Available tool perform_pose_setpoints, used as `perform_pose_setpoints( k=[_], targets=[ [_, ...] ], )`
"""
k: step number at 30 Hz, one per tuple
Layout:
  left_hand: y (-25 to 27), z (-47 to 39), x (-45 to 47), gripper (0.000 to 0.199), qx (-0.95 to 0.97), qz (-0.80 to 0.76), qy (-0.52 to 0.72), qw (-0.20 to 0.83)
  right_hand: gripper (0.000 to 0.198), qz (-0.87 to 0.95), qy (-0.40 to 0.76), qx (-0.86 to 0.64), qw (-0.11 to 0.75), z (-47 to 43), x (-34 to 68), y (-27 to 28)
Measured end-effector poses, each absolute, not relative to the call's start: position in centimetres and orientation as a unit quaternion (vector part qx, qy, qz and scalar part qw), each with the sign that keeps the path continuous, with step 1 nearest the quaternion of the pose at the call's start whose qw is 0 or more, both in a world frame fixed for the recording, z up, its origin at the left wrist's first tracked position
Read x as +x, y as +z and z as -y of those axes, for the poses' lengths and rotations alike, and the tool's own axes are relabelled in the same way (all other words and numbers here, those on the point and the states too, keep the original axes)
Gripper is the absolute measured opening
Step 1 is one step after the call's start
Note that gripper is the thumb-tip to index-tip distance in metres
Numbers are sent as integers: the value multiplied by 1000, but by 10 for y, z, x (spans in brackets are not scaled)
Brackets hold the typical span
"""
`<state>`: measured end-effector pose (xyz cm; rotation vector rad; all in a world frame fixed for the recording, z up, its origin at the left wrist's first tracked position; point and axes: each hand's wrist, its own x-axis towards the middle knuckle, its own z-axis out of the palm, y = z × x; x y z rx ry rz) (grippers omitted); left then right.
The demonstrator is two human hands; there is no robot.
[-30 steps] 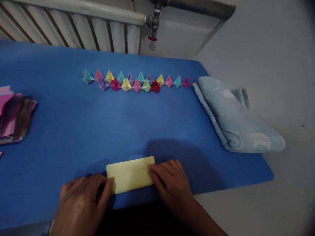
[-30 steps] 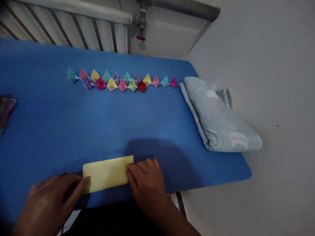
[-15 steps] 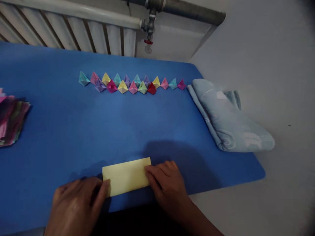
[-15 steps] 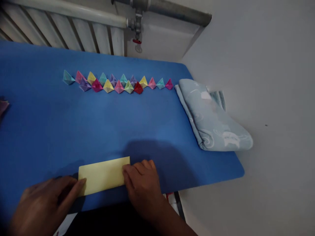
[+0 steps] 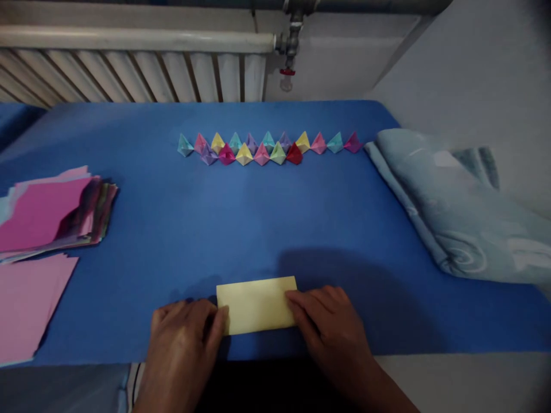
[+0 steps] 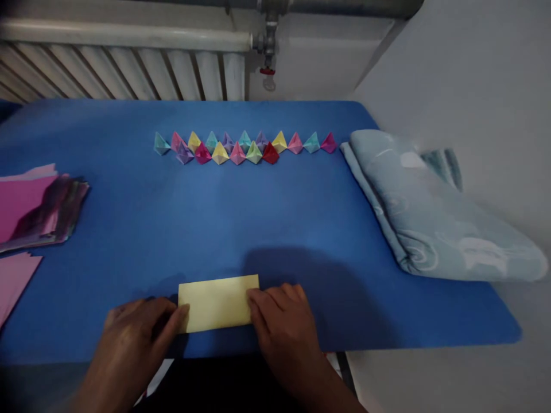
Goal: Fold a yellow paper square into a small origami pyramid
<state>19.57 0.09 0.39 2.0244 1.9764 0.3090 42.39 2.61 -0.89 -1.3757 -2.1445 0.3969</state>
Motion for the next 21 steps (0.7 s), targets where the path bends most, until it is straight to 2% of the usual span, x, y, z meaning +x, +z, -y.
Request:
perform_pose_setpoints(
  k=[11,16,21],
  targets=[
    [3,1,196,35,712,-683,97,133,21,804,152,-506,274,-26,426,-12],
    [-2,2,200,20,757,-638,140,24,22,803,148,-511,270,-26,425,-12],
    [-9,5,207,37,849,-502,165,17,21,806,137,-515,258,-25,424,-13]
  ],
)
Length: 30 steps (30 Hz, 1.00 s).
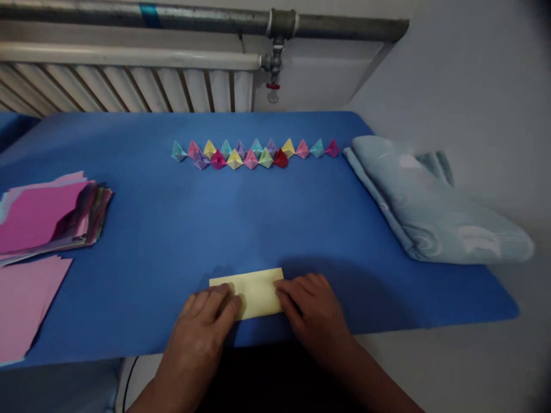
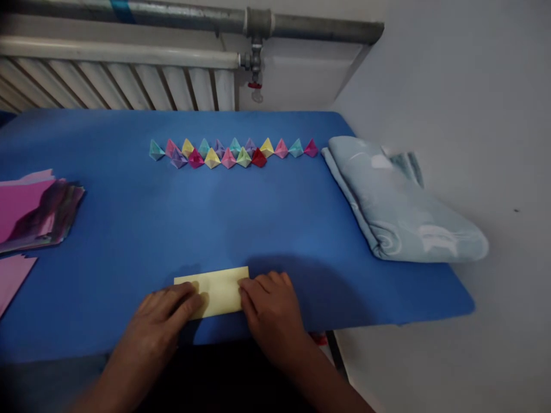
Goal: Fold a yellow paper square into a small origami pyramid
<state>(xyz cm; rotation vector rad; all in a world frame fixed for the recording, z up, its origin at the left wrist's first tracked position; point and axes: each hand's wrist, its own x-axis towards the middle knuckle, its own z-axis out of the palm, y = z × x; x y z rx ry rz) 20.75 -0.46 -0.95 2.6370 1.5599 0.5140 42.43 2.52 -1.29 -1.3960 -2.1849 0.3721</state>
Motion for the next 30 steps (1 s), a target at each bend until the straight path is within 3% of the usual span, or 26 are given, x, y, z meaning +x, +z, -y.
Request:
perform_pose_setpoints(
  k=[5,13,18,21,30],
  targets=[
    [-10,9,210,30,862,-491,121,-33,18,806,115,-529,238,-24,423,-15],
    [-13,24,216,53,872,-482,55,-69,19,812,39,-550,192,-11,414,3],
    [-10,26,220,42,868,-490,42,-62,40,901,98,-392,159,18,395,10],
    [-9,27,222,38,865,-495,30,-74,51,902,72,-405,131,30,393,-5],
    [-21,34,218,50,850,-513,82,-82,48,878,-30,-465,109,39,411,-28]
  ],
)
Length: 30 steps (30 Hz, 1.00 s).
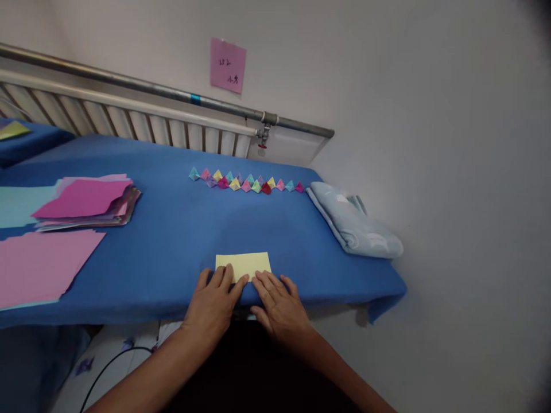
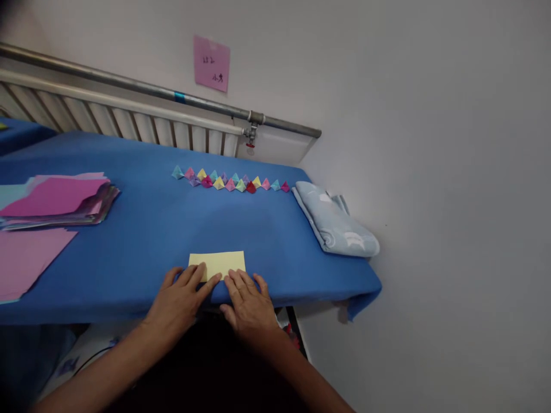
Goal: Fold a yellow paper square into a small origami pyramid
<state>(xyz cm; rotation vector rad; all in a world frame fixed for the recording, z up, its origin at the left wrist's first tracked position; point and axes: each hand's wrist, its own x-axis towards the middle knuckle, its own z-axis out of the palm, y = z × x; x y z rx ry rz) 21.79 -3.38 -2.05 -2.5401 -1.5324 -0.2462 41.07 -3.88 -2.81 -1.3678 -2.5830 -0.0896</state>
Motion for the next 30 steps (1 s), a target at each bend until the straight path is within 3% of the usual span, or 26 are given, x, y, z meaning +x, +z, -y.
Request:
perform_pose_setpoints(
  k=[10,23,30],
  targets=[
    [-28,63,173,59,-811,564,-96,123,46,869,-23,-481,117,33,425,-21],
    [-37,57,212,34,-851,449,-264,64,52,906,34,-398,142,42,406,-20],
    [-36,54,201,28,-856,434,-272,75,33,893,-19,-410,184,36,415,-26]
  ],
)
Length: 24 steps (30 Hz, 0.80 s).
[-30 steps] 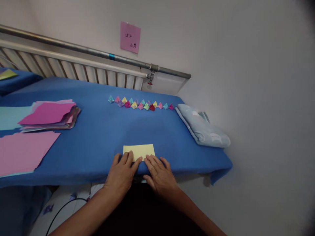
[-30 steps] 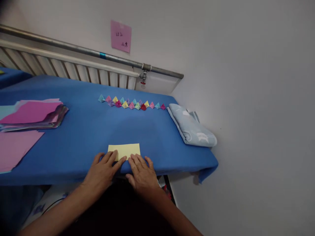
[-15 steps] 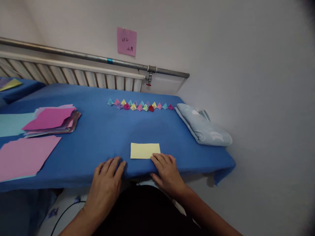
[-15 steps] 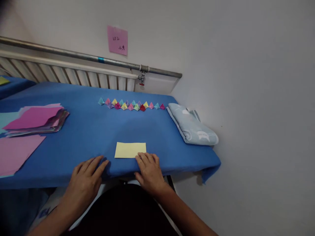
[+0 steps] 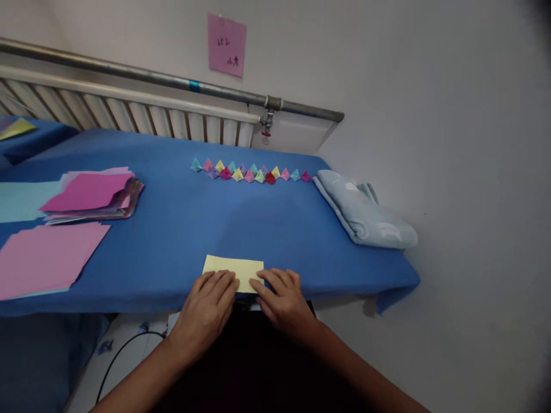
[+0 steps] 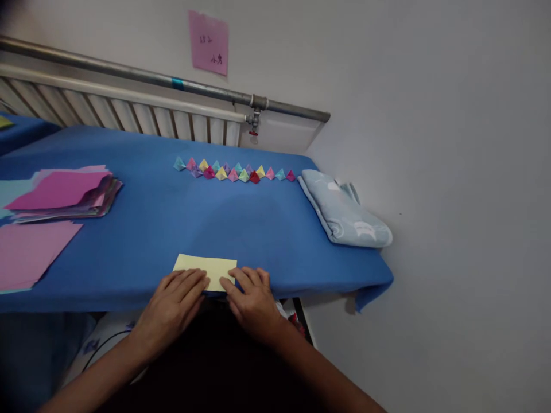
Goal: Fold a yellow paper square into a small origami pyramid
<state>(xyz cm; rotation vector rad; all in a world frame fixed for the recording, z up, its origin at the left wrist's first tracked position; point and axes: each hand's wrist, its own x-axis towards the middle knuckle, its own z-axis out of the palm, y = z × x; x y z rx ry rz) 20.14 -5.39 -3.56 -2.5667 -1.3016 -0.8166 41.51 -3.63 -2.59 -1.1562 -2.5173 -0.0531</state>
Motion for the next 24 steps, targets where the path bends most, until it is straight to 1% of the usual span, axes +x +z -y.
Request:
perform_pose_setpoints(
  k=[3,7,12,18,24],
  targets=[
    [-30,55,200,23,-861,429,-263,79,26,887,-15,-415,204,39,409,-26],
    [-27,57,193,24,-869,420,-251,78,19,900,4,-386,204,37,393,-19],
    [-26,60,182,24,-855,445,-254,85,20,903,38,-369,216,28,378,-18],
    [-24,61,190,16,-829,489,-260,75,15,866,86,-412,270,21,389,-21],
    [-28,63,198,16,-808,514,-274,85,15,848,127,-444,261,17,395,-18]
  ],
)
